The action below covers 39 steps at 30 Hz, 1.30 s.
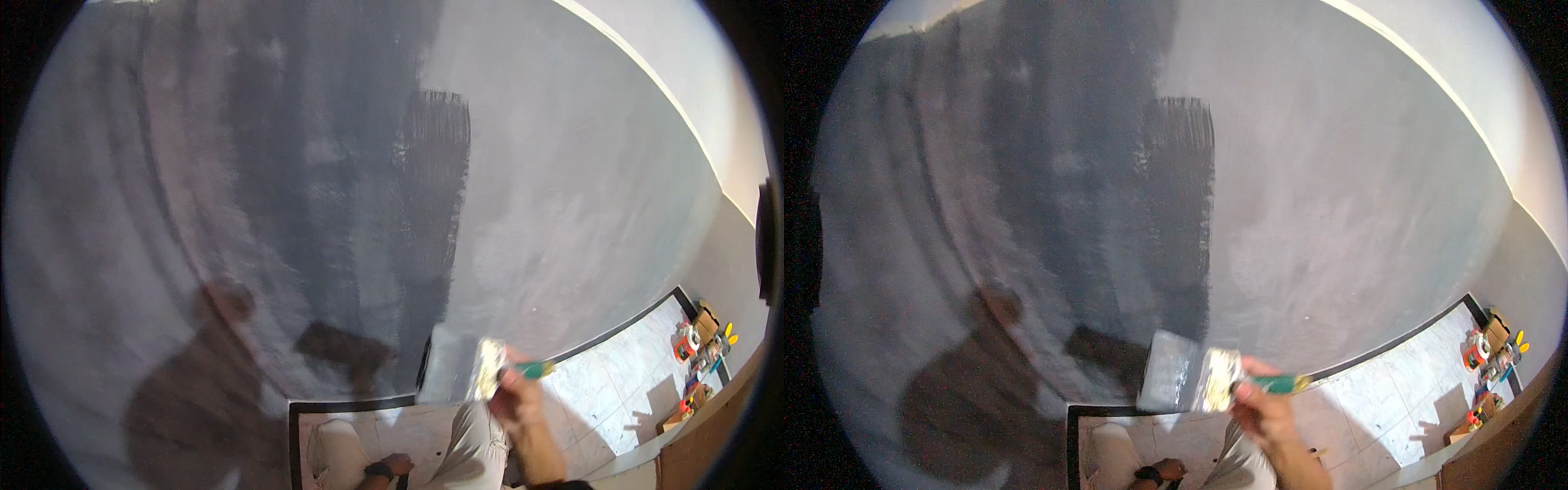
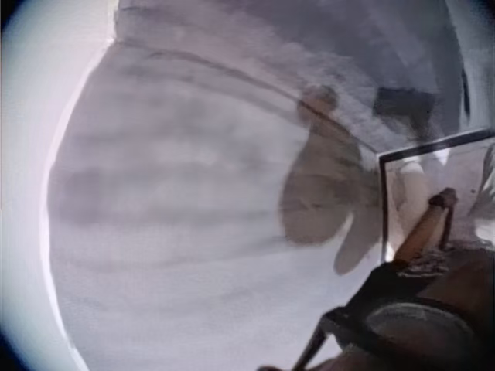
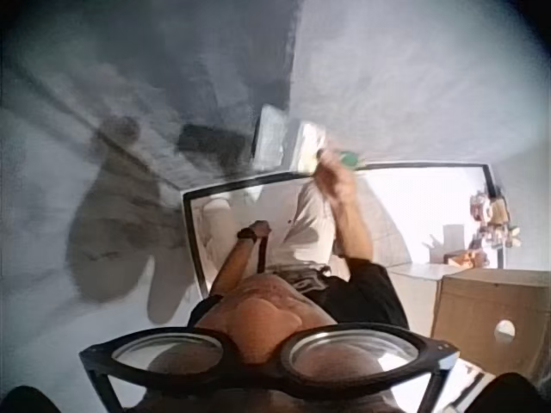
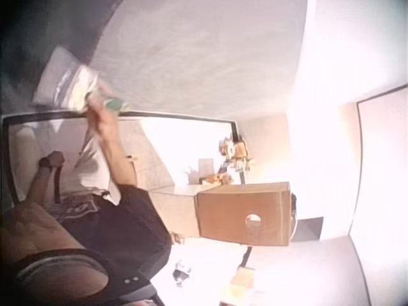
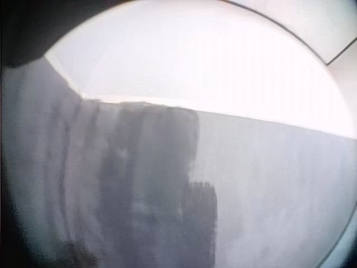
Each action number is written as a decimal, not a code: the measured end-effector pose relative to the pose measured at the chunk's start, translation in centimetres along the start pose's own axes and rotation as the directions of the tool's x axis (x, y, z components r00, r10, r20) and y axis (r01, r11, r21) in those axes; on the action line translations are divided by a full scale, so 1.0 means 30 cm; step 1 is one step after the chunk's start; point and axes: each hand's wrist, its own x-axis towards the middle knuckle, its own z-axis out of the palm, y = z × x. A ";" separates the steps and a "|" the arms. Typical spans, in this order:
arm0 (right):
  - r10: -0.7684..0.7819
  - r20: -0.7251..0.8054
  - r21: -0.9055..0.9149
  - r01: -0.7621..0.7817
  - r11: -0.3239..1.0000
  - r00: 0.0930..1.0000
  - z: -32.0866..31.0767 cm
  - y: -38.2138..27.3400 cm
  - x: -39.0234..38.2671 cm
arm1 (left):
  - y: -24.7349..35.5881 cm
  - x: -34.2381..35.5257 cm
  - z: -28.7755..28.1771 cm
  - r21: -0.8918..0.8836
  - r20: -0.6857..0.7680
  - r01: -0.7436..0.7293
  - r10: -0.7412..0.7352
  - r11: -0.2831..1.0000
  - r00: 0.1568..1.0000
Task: The person applies grey paint to a wall using a brush, dipping the brush into a tray and smoothing the paint with vertical and horizontal strokes.
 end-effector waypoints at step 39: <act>0.033 0.908 -0.311 0.724 -0.616 0.418 0.434 -0.404 0.586 | -0.005 -0.153 -0.106 -0.132 -0.105 0.055 -0.069 0.990 0.992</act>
